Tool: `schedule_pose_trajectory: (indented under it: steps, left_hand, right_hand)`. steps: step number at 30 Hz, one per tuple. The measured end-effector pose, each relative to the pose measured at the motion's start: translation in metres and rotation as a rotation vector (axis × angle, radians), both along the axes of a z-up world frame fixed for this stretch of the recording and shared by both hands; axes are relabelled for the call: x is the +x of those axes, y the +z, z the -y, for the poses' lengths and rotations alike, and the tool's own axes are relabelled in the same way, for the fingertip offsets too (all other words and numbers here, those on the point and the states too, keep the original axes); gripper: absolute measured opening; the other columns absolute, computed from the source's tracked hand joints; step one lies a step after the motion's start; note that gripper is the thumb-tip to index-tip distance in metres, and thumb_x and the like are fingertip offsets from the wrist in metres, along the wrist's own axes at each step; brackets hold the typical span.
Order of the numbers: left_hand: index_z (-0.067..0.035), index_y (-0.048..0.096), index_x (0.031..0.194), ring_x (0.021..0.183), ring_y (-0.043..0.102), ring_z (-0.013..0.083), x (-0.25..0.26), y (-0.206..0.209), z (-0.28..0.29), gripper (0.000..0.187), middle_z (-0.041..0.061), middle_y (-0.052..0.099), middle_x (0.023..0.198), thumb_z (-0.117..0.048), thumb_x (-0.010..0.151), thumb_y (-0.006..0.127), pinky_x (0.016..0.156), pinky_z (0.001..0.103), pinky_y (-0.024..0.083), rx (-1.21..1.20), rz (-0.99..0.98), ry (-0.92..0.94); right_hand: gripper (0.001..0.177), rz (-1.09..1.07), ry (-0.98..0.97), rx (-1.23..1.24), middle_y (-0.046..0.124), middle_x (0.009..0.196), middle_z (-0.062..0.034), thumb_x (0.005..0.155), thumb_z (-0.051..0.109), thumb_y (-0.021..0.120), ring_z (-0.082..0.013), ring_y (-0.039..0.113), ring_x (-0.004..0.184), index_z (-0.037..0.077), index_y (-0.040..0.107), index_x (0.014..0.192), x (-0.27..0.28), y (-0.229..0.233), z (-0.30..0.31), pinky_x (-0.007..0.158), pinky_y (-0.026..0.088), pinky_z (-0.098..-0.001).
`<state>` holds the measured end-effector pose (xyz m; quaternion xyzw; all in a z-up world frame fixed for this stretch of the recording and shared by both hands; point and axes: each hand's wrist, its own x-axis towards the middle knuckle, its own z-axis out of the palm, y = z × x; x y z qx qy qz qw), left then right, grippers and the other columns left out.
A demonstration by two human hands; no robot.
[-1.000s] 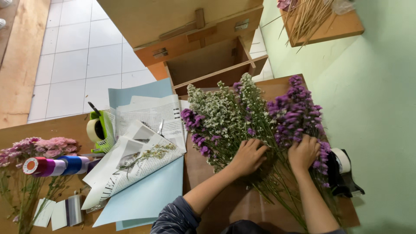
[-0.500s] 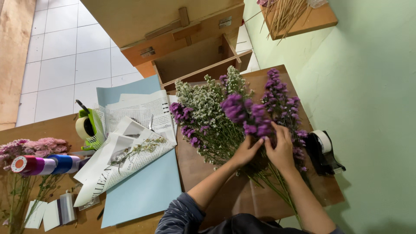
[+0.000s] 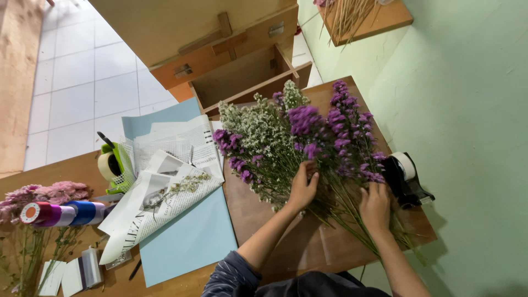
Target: The person arranges purple and white flowers into a bouquet on a wooden table. They repeatedly pick up, position, and adjust the stems to form a cohesive bunch.
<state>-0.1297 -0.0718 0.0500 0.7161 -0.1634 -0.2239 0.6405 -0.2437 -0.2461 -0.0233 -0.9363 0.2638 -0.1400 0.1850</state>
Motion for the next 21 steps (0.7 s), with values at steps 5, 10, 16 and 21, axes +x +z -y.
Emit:
schedule_pose_trajectory:
  steps: [5,10,16,21]
  left_hand:
    - [-0.005,0.043,0.111,0.107,0.041,0.0338,0.003,-0.022,-0.016,0.029,0.015,0.045,0.106,-0.009,0.083,0.047,0.087,0.047,0.032,0.495,0.572,0.043]
    - [-0.005,0.048,0.102,0.108,0.039,0.0335,0.004,-0.043,-0.010,0.023,0.014,0.043,0.104,-0.015,0.082,0.050,0.088,0.047,0.031,0.548,0.763,0.003]
    - [-0.013,0.047,0.100,0.095,0.045,0.0293,-0.023,-0.037,0.020,0.027,0.010,0.043,0.097,-0.031,0.080,0.047,0.080,0.041,0.037,0.338,0.994,-0.308]
    - [-0.008,0.053,0.104,0.120,0.034,0.0311,-0.044,-0.065,0.036,0.048,0.016,0.046,0.114,-0.047,0.081,0.036,0.097,0.045,0.028,0.461,0.913,-0.562]
  right_hand:
    - [0.030,0.074,0.028,0.032,0.056,0.087,-0.0222,0.088,0.001,0.041,-0.0376,0.057,0.079,0.001,0.047,0.118,-0.007,0.041,-0.001,0.060,0.049,-0.0414]
    - [0.026,0.130,0.007,0.350,0.058,0.081,-0.0259,0.090,0.011,0.045,-0.0346,0.059,0.071,0.003,0.049,0.114,-0.007,0.069,0.011,0.057,0.048,-0.0431]
    - [0.032,0.154,0.069,0.491,0.057,0.095,-0.0256,0.081,0.009,0.057,-0.0359,0.055,0.088,-0.001,0.051,0.111,0.000,0.088,0.011,0.070,0.046,-0.0450]
    - [0.043,0.155,0.144,0.721,0.044,0.121,-0.0248,0.079,-0.004,0.036,-0.0388,0.042,0.109,-0.005,0.040,0.122,-0.004,0.100,0.008,0.087,0.034,-0.0509]
